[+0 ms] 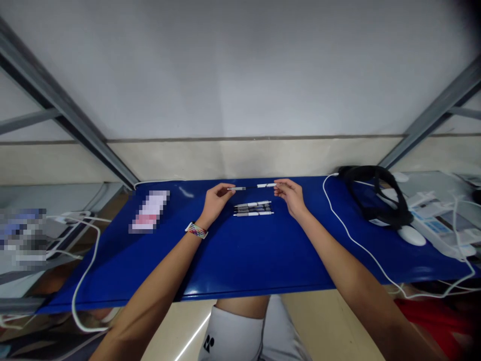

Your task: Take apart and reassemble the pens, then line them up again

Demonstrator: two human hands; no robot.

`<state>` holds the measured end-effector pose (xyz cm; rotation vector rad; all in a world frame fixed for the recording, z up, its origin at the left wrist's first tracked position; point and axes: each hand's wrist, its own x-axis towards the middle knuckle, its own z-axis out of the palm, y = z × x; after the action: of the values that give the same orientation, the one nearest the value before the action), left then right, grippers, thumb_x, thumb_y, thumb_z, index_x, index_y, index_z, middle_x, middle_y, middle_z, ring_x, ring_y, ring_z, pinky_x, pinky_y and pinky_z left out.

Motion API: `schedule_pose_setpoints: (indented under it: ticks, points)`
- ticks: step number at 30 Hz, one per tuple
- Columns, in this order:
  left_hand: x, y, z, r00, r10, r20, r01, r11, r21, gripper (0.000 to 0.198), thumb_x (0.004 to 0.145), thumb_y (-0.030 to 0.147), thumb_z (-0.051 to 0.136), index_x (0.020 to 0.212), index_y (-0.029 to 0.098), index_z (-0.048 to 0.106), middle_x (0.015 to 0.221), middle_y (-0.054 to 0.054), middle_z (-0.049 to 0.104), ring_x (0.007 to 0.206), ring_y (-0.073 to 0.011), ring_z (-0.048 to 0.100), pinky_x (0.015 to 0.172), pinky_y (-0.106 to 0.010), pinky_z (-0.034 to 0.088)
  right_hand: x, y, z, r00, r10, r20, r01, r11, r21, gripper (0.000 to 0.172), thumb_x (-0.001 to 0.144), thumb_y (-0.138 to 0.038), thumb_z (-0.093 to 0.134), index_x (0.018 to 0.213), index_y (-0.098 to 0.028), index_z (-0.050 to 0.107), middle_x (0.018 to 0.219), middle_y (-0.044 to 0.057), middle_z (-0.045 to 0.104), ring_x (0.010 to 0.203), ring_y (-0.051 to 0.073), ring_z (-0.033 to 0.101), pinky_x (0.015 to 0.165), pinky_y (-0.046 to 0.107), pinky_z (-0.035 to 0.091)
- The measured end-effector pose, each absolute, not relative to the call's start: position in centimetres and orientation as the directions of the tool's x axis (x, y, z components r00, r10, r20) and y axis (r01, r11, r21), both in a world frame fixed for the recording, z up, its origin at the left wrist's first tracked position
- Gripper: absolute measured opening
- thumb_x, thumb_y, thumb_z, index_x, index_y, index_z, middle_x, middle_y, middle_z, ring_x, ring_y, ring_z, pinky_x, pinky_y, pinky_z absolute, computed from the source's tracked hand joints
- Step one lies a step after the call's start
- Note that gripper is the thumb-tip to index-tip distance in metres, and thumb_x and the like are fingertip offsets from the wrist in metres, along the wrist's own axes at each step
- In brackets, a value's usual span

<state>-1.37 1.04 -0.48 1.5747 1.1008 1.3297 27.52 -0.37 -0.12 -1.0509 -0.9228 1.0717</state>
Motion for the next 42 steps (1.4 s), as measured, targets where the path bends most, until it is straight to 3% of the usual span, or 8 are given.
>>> schedule_pose_setpoints:
  ticks: [15, 42]
  points:
    - [-1.68, 1.47, -0.95, 0.038, 0.963, 0.268, 0.086, -0.271, 0.959, 0.036, 0.082, 0.046, 0.088, 0.107, 0.02, 0.085, 0.092, -0.006, 0.081, 0.085, -0.0215, 0.071, 0.083, -0.035, 0.054, 27.73, -0.38, 0.03, 0.261, 0.962, 0.083, -0.211, 0.141, -0.967, 0.028, 0.067, -0.037, 0.086, 0.09, -0.022, 0.081, 0.075, 0.002, 0.073, 0.067, 0.016, 0.066, 0.069, 0.034, 0.056]
    - [-1.8, 1.62, -1.09, 0.004, 0.97, 0.244, 0.065, -0.244, 0.968, 0.04, 0.081, 0.049, 0.088, 0.106, 0.019, 0.087, 0.09, -0.007, 0.08, 0.081, -0.0202, 0.067, 0.08, -0.034, 0.051, 27.91, -0.36, 0.13, 0.26, 0.962, 0.08, -0.208, 0.137, -0.968, 0.025, 0.068, -0.035, 0.083, 0.089, -0.022, 0.08, 0.074, 0.001, 0.072, 0.066, 0.016, 0.065, 0.07, 0.034, 0.056]
